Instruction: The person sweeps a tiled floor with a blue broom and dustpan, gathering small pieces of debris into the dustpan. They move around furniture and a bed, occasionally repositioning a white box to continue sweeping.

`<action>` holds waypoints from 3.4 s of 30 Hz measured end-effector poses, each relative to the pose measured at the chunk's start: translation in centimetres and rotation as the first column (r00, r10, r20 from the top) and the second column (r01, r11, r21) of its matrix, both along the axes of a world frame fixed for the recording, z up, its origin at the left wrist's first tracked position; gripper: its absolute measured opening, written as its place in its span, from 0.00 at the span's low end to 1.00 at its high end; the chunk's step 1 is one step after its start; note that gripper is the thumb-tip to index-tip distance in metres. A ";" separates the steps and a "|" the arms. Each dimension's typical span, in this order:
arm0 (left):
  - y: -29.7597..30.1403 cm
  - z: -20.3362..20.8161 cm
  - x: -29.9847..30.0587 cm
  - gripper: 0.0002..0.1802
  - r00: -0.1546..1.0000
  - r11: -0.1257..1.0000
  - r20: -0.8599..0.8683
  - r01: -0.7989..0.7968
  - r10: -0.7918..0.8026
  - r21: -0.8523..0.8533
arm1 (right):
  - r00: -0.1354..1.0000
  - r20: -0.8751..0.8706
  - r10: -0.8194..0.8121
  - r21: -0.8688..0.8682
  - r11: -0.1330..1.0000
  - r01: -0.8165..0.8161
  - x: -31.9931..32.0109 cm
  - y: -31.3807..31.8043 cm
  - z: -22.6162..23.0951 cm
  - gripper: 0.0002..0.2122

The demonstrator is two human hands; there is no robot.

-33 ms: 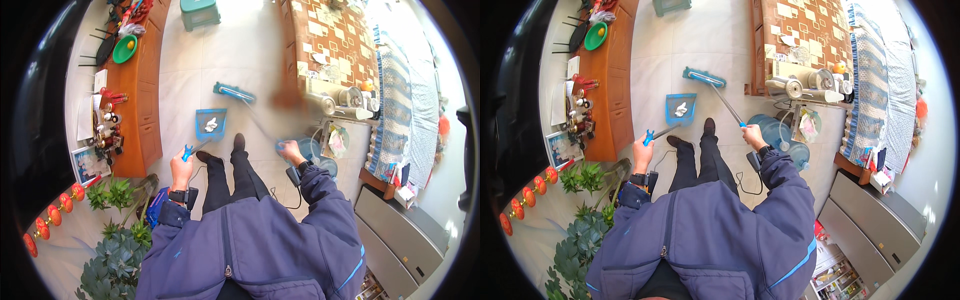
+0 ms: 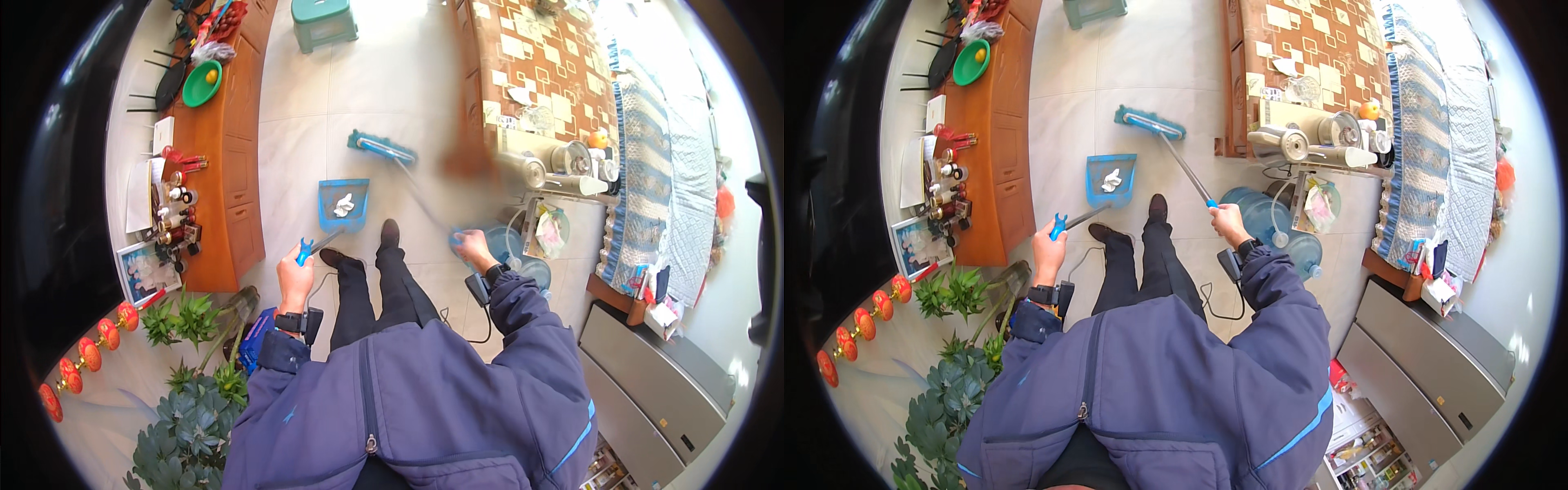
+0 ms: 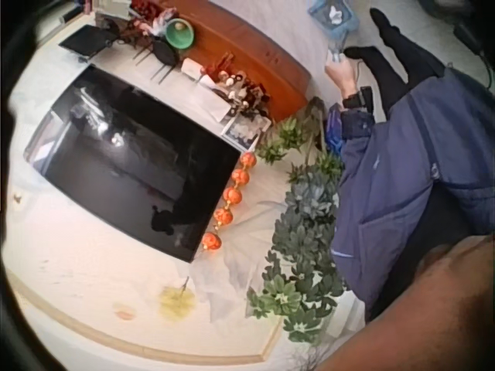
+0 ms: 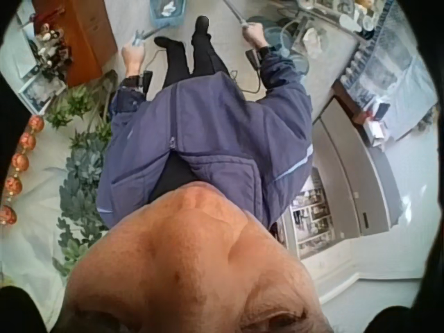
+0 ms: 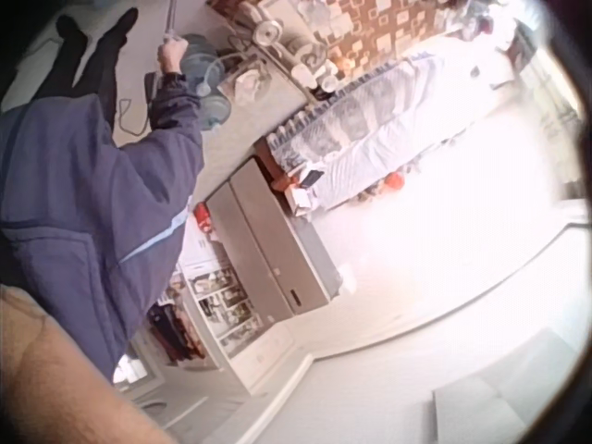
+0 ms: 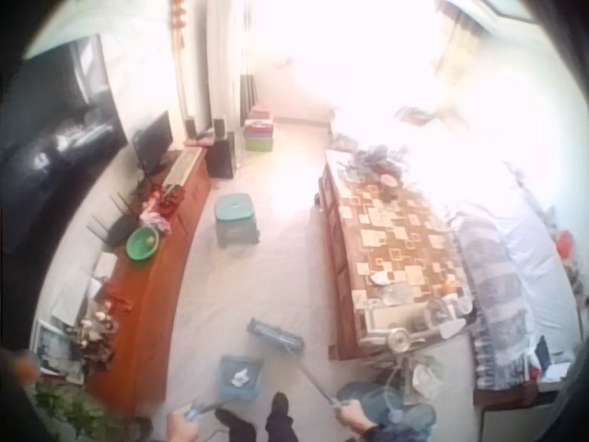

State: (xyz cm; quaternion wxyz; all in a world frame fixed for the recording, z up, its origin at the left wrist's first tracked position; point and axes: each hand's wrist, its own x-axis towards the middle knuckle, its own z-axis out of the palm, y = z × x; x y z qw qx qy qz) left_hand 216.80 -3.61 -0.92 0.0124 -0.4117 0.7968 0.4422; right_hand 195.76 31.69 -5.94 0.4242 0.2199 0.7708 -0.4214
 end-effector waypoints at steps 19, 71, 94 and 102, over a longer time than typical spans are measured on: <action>4.5 2.8 -2.2 0.24 0.995 1.000 0.102 -0.015 0.018 -0.025 | 0.775 -0.536 0.335 0.435 0.896 -0.087 -13.3 -2.1 -22.4 0.11; 8.8 -0.5 28.9 0.22 0.998 0.994 0.055 -0.030 0.036 -0.107 | 0.696 0.180 0.696 0.108 0.689 -0.717 29.0 4.9 -15.7 0.10; 11.6 -5.5 40.7 0.22 0.904 0.903 0.007 -0.428 0.428 -0.031 | 0.334 -0.571 0.750 0.043 0.433 -0.900 20.6 -30.8 -20.8 0.15; 11.5 -7.5 42.2 0.23 0.890 0.889 -0.015 -0.456 0.457 0.033 | 0.217 -0.265 0.940 0.530 0.330 -0.781 26.7 -31.7 -28.2 0.07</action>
